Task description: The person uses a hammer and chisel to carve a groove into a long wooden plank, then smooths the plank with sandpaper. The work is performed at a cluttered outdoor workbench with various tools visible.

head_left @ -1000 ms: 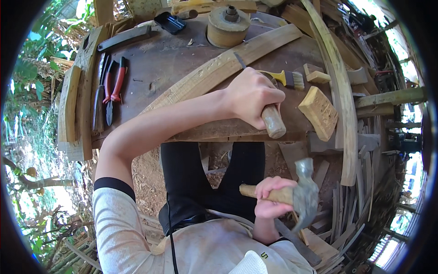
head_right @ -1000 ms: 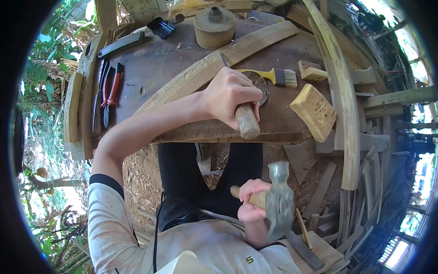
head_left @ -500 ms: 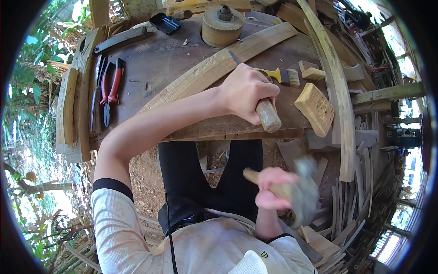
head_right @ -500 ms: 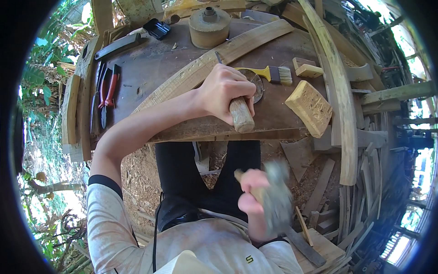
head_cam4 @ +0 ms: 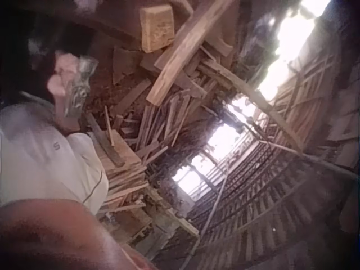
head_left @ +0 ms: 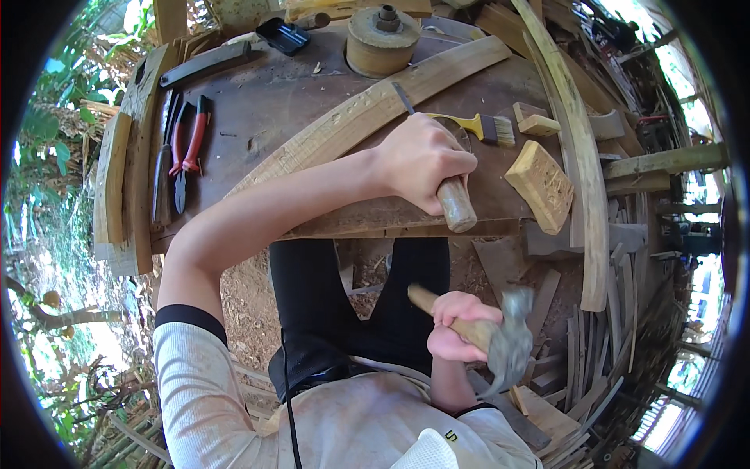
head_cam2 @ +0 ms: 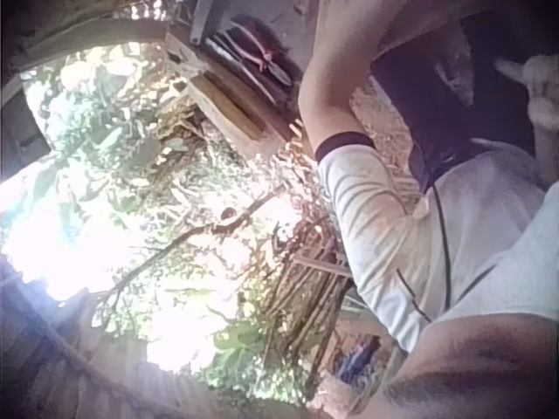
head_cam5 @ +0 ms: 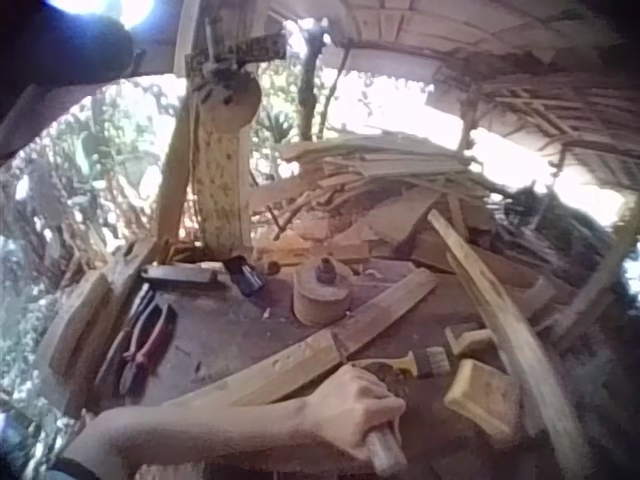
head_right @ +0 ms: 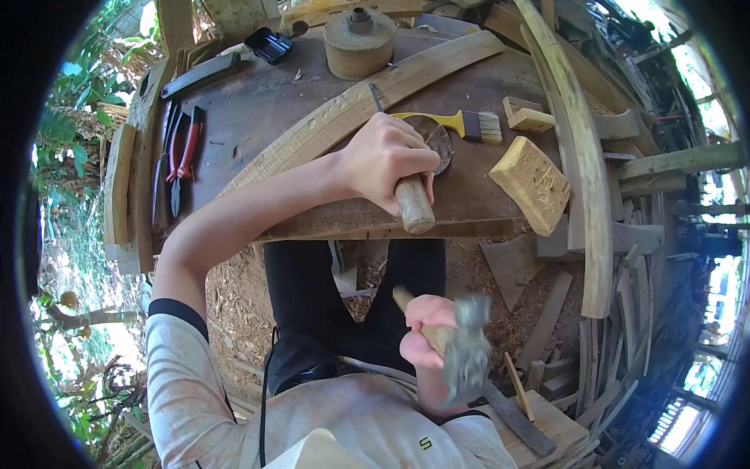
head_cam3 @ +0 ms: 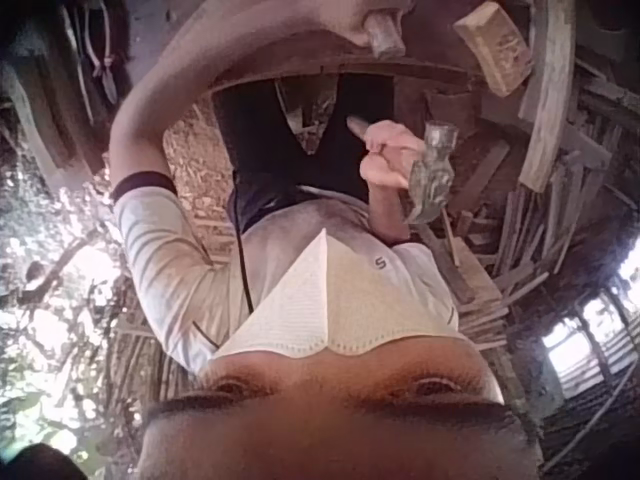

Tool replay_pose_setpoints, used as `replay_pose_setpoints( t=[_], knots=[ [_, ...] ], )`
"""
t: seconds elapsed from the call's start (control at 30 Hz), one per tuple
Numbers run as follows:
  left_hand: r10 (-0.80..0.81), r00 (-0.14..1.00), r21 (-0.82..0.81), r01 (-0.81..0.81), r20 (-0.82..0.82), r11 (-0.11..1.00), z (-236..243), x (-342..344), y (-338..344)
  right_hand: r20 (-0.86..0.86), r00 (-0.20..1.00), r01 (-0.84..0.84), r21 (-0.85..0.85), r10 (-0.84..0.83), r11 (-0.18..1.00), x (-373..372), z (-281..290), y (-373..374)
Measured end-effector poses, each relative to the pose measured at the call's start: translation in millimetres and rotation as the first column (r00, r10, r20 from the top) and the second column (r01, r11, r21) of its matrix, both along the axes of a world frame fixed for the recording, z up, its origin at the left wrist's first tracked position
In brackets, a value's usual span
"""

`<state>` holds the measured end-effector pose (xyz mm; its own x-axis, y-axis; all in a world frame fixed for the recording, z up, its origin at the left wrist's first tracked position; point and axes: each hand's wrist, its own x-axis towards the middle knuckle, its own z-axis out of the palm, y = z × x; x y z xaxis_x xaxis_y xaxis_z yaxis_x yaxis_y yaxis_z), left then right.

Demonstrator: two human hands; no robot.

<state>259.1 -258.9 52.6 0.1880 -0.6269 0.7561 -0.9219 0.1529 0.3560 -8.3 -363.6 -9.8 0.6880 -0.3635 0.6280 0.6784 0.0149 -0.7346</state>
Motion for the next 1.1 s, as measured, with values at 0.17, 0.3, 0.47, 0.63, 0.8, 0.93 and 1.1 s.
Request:
replay_pose_setpoints(
  t=[0.17,0.3,0.47,0.63,0.8,0.93,1.1],
  knots=[
    [-0.011,1.000,0.015,0.011,0.024,1.000,-7,0,-1,-0.429,0.902,-0.064,-0.260,-0.056,0.963,0,-5,-7],
    [-0.010,1.000,0.027,0.009,0.029,1.000,-12,-2,-5,0.057,0.998,0.035,-0.041,-0.033,0.999,2,-11,4],
    [-0.024,0.999,0.063,0.021,0.044,0.998,-12,1,-2,-0.500,0.866,-0.047,-0.055,0.013,0.997,-1,3,8],
    [-0.001,0.997,0.094,-0.007,0.077,0.996,-13,0,-5,-0.393,0.919,0.019,-0.035,-0.031,0.999,0,-9,7],
    [0.010,0.995,0.128,-0.023,0.101,0.992,-12,3,-4,-0.223,0.967,0.147,0.082,-0.126,0.986,-6,-3,10],
    [0.002,0.996,0.141,-0.015,0.087,0.990,-15,2,-4,-0.464,0.885,0.046,-0.013,-0.047,0.999,-3,-6,1],
    [0.004,0.995,0.142,-0.019,0.104,0.990,-15,2,-6,-0.146,0.977,0.178,0.165,-0.154,0.970,-1,-12,12]
  ],
)
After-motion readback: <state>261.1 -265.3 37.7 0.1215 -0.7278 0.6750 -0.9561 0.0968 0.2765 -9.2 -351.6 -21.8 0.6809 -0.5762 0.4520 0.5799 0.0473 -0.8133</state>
